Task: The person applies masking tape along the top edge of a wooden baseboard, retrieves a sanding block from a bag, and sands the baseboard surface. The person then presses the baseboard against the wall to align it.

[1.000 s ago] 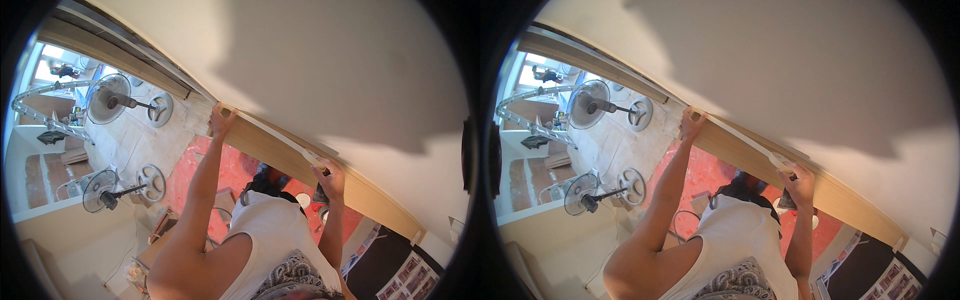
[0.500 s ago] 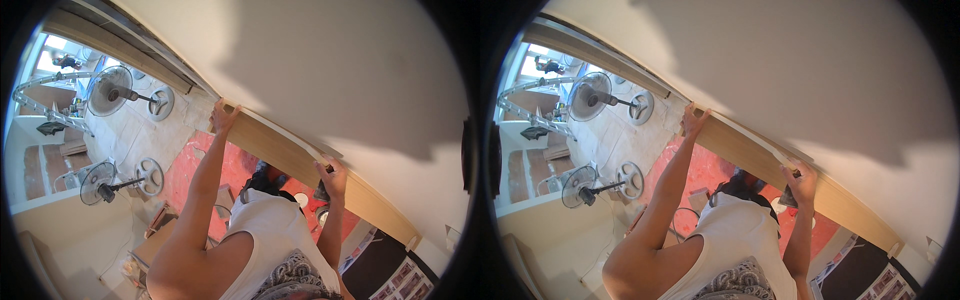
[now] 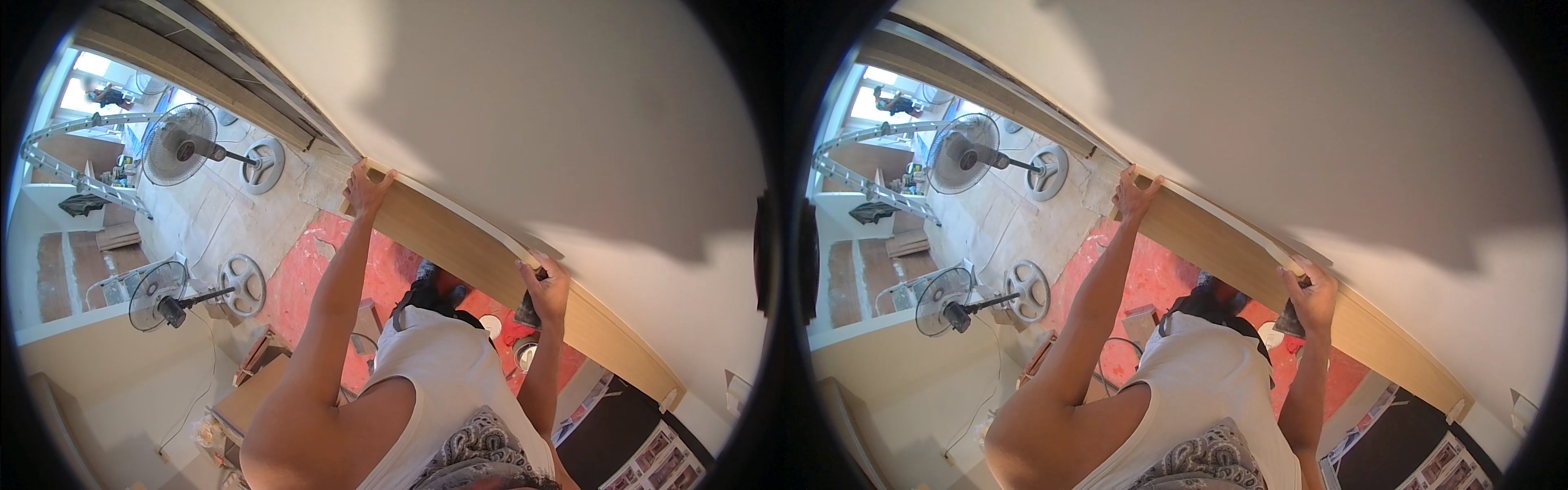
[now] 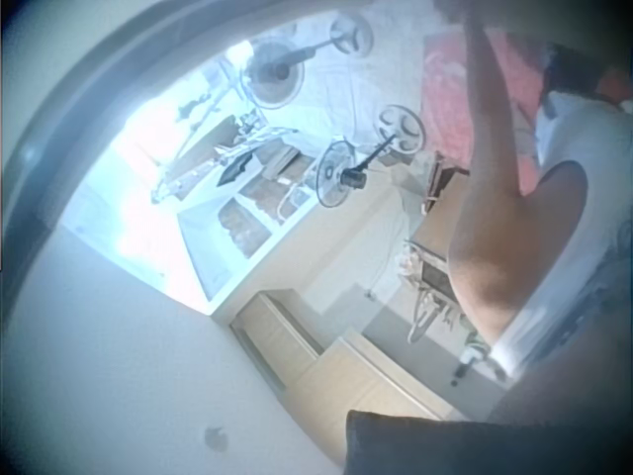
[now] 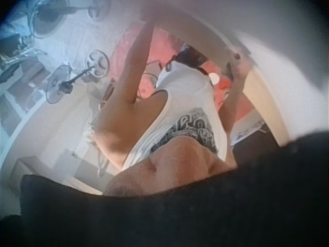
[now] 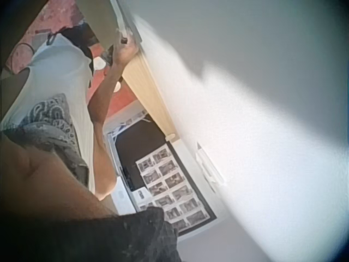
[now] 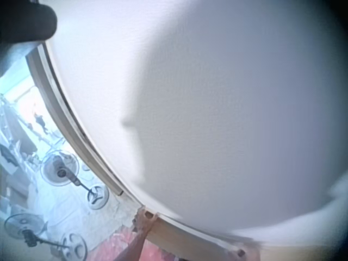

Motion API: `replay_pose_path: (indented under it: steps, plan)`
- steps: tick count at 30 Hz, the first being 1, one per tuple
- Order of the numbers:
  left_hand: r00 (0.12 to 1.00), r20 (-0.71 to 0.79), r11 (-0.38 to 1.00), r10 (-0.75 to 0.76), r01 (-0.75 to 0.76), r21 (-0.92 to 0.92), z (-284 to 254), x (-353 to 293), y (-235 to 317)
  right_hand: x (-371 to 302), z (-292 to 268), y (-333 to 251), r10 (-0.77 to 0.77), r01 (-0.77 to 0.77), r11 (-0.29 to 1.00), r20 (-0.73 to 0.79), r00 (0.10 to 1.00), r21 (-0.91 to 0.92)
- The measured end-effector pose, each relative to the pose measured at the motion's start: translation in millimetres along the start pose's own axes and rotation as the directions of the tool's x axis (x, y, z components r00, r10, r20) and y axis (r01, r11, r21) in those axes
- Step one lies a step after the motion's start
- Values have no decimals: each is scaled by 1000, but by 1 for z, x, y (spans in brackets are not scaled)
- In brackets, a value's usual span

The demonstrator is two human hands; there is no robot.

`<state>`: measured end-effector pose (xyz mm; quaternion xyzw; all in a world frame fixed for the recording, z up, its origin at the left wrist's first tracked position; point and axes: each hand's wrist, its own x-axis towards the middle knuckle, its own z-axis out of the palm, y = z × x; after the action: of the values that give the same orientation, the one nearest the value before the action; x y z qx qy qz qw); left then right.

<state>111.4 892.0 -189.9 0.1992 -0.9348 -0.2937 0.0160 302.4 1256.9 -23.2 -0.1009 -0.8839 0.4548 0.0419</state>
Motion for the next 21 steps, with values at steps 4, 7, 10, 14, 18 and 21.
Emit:
replay_pose_path:
  steps: [4,7,10,14,18,21]
  plan:
    - [1000,-7,1000,-1,1,10,1,0,1,0,0,-2,-18,18,1000,-13,1000,9]
    - [999,-40,1000,14,-13,8,3,0,-3,0,-2,-6,32,-31,999,19,999,-40]
    - [999,-38,1000,6,-6,-14,2,-1,1,-2,-1,-6,43,-42,998,23,999,-38]
    - [997,32,997,-76,76,-22,-4,3,9,-4,2,-8,63,-62,998,15,998,-10]
    - [990,61,989,-131,134,-58,-5,11,7,-6,11,-5,24,-24,1000,-13,1000,1]
    - [987,26,979,-160,162,-127,1,18,-3,-9,18,-6,27,-26,1000,-19,999,11]
